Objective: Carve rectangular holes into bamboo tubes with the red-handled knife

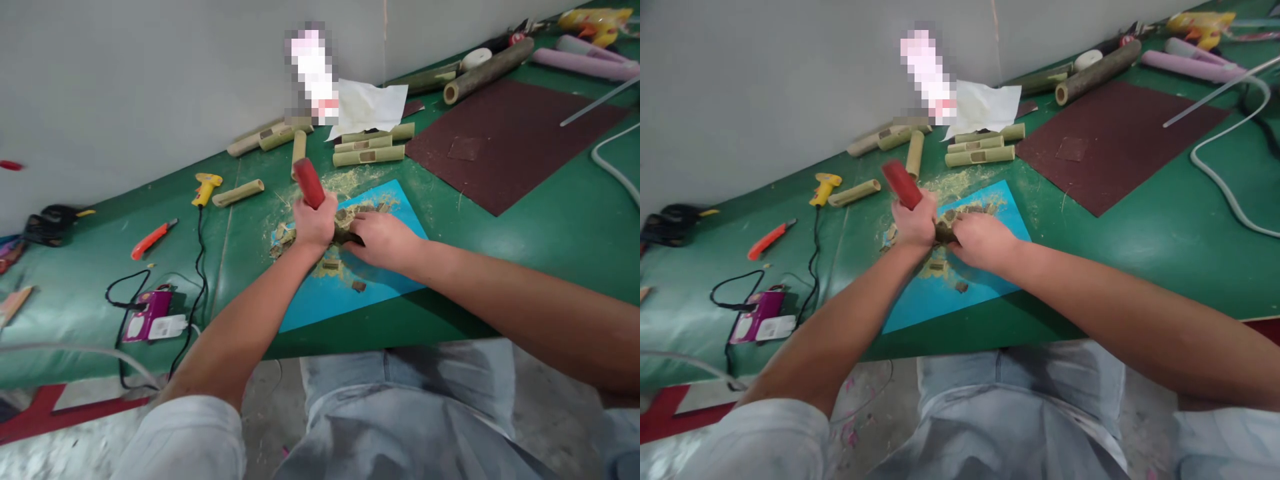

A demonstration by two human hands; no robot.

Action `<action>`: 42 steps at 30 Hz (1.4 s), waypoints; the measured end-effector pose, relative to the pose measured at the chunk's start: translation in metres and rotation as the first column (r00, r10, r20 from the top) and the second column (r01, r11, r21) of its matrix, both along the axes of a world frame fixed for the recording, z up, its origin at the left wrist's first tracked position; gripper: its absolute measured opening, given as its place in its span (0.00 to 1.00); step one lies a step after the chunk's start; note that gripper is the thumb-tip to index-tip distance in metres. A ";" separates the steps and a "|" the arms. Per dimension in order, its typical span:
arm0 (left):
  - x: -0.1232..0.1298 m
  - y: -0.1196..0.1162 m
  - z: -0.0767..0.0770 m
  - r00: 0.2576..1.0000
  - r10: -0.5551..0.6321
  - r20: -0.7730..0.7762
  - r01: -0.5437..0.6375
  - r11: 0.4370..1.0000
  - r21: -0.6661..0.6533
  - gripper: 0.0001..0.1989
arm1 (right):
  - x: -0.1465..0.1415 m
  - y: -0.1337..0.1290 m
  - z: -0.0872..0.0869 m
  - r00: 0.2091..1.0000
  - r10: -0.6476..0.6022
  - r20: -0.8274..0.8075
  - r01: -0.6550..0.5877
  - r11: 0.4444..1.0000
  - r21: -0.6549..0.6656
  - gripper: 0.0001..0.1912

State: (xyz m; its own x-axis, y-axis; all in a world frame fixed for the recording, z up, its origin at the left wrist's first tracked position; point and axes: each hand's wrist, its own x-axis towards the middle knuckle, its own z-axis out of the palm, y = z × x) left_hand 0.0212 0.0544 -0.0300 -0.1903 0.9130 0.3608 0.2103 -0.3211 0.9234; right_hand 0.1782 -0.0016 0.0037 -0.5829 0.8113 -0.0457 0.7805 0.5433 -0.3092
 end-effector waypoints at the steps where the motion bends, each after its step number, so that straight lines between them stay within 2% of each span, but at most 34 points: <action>1: -0.001 0.000 0.001 1.000 -0.001 0.014 0.000 1.000 0.002 0.24 | 0.000 0.000 0.000 1.000 -0.003 -0.003 0.003 1.000 0.003 0.16; 5: -0.001 0.000 0.009 0.998 -0.014 0.062 0.011 0.999 0.035 0.24 | 0.001 -0.001 -0.002 1.000 0.006 -0.024 -0.005 1.000 0.029 0.15; 9: -0.004 -0.001 0.027 0.994 -0.009 0.113 0.000 0.997 0.083 0.24 | 0.003 -0.004 -0.003 0.999 0.012 -0.038 -0.010 0.998 0.066 0.16; 14: -0.014 -0.005 0.043 0.994 -0.014 0.112 0.001 0.994 0.114 0.28 | 0.006 -0.005 -0.009 0.997 0.034 -0.073 -0.020 0.981 0.193 0.16; 18: -0.019 -0.015 0.042 0.999 -0.003 0.043 0.000 0.998 0.064 0.32 | 0.006 -0.004 -0.012 0.991 0.084 -0.101 -0.058 0.969 0.242 0.16; 22: -0.022 -0.030 0.038 0.999 -0.037 -0.026 0.038 0.998 0.045 0.32 | 0.005 -0.005 -0.009 0.989 0.131 -0.074 -0.111 0.967 0.231 0.16; 29: -0.025 -0.046 0.030 0.974 -0.133 -0.186 0.156 0.981 0.119 0.27 | 0.005 -0.006 -0.011 0.992 0.108 -0.066 -0.092 0.971 0.220 0.18; 32: -0.028 -0.048 0.026 0.960 -0.140 -0.243 0.184 0.968 0.171 0.27 | 0.005 -0.006 -0.013 0.991 0.116 -0.074 -0.098 0.973 0.210 0.16; 36: -0.033 -0.050 0.024 0.964 -0.100 -0.246 0.155 0.964 0.217 0.28 | 0.006 -0.005 -0.012 0.991 0.102 -0.089 -0.084 0.978 0.188 0.11; 42: -0.036 -0.051 0.028 0.984 -0.021 -0.177 0.071 0.956 0.283 0.22 | 0.010 -0.003 -0.011 0.990 0.034 -0.136 -0.008 0.982 0.188 0.09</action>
